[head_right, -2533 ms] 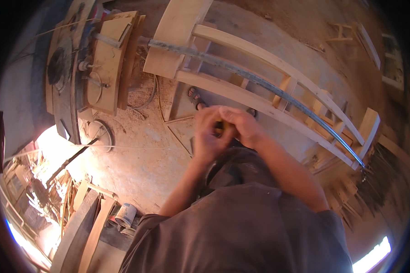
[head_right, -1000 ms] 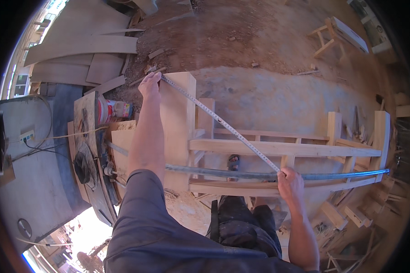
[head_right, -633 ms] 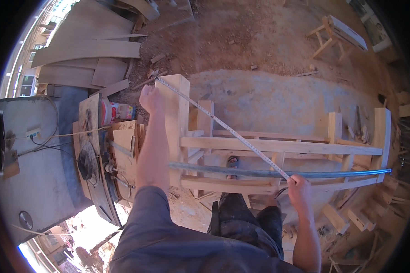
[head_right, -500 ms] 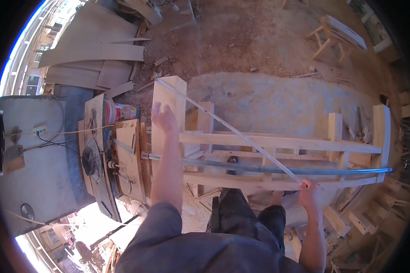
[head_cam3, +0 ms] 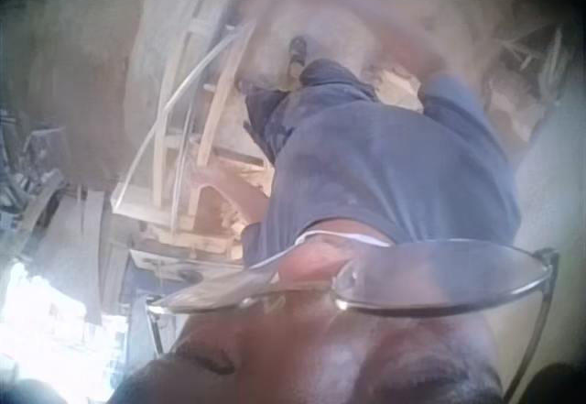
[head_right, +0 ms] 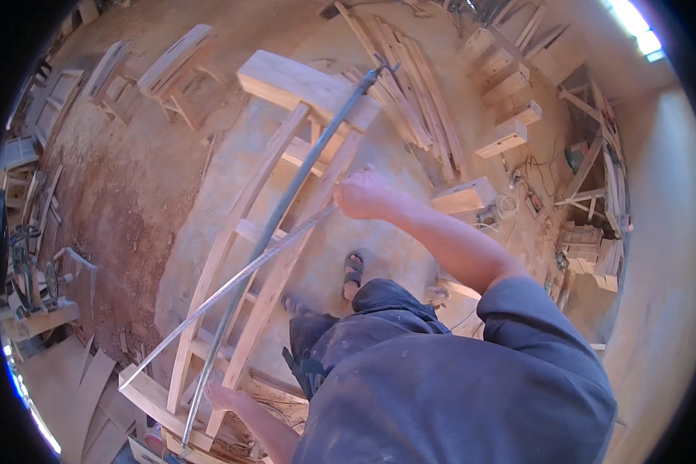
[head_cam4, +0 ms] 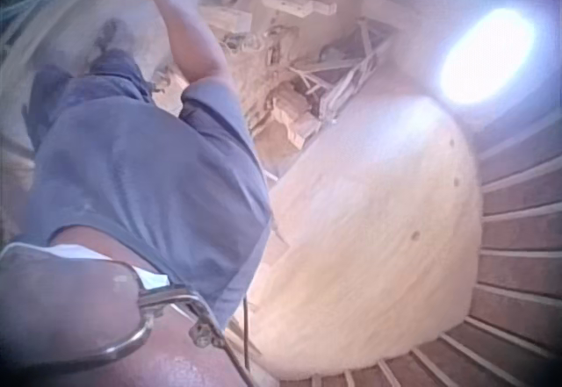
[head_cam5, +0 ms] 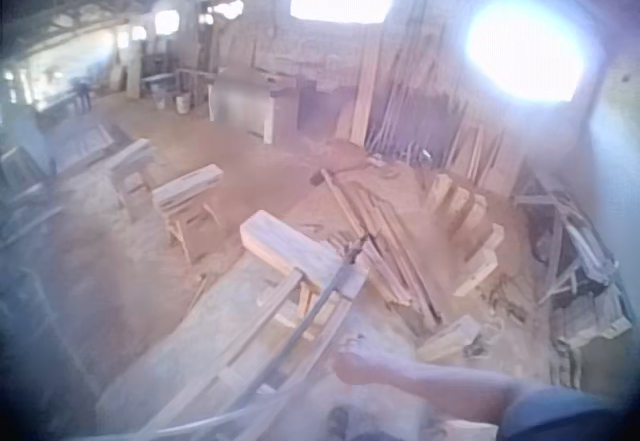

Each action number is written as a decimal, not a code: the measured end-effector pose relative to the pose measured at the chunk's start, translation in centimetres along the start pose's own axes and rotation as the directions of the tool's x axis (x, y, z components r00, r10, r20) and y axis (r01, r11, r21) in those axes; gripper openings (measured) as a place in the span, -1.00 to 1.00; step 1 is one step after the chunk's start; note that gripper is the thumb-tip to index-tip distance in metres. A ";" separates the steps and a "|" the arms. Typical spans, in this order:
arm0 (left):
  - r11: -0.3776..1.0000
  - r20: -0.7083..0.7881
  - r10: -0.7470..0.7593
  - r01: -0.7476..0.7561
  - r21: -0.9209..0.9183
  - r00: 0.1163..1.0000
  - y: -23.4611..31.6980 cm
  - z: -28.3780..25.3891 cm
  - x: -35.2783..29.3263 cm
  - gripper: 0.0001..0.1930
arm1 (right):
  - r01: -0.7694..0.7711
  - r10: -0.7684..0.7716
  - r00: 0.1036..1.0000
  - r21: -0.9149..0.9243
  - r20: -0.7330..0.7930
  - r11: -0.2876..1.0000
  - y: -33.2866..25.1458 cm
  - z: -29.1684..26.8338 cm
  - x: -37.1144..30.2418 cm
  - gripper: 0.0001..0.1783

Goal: The person measures a curved wooden frame with a tape measure, then strikes a metal clamp with a hammer to tighten it against the wood.

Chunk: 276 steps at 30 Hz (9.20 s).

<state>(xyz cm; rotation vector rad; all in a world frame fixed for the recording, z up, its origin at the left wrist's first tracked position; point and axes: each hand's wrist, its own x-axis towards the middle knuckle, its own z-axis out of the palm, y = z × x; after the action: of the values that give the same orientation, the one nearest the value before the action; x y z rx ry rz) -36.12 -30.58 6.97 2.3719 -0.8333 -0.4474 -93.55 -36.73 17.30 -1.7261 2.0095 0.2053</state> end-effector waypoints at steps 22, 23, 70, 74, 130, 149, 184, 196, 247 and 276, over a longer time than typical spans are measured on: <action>0.930 0.290 -0.229 0.297 -0.218 0.929 20.7 15.3 -22.9 -0.41 | -0.054 0.054 0.999 0.054 0.006 0.997 32.3 -5.1 14.2 -0.76; 0.942 0.289 -0.218 0.279 -0.188 0.932 20.7 15.5 -24.3 -0.44 | -0.039 0.038 0.999 0.085 0.015 0.996 32.3 -5.3 15.0 -0.76; 0.325 0.782 -0.272 0.818 -0.475 0.561 26.8 25.6 -41.6 -0.79 | 0.064 -0.518 0.703 0.683 0.486 0.728 15.1 2.5 5.0 -0.61; 0.340 0.723 -0.326 0.789 -0.512 0.609 26.6 23.8 -42.1 -0.83 | 0.141 -0.481 0.768 0.621 0.423 0.771 15.0 1.5 6.6 -0.63; 0.999 0.790 0.009 -0.030 0.012 0.613 15.4 8.0 -31.5 -0.57 | -0.301 -0.073 0.946 0.939 0.316 0.170 1.2 4.6 13.5 -0.84; 0.998 0.819 -0.046 -0.012 0.065 0.572 12.5 1.4 -25.1 -0.63 | -0.285 0.064 0.958 0.941 0.278 0.181 -2.9 2.8 15.6 -0.82; 0.891 0.261 0.018 -0.134 0.434 0.965 -2.0 -20.3 -6.7 -0.82 | -0.347 -0.169 0.816 0.701 0.553 0.623 -6.8 15.5 5.3 -0.80; 0.924 0.220 -0.059 -0.030 0.382 0.974 -24.4 -31.2 16.7 -0.80 | -0.398 0.054 0.834 0.531 0.549 0.748 -24.6 25.9 -4.8 -0.71; 0.875 0.747 0.030 0.344 -0.340 0.664 -34.5 -29.6 12.4 -0.70 | -0.186 -0.631 0.479 0.773 0.610 0.606 -73.3 27.7 -16.1 -0.72; 0.426 -0.002 -0.469 0.227 0.876 0.883 -59.1 -37.8 37.5 -0.65 | 0.210 -0.351 0.793 0.318 0.498 0.925 -54.8 29.9 -15.2 -0.67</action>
<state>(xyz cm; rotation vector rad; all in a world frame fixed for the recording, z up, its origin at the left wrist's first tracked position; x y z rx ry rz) 37.18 -1.85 -4.75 3.5636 -0.7429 -0.5931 -31.74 -21.44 8.52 -1.5568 1.2826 0.2947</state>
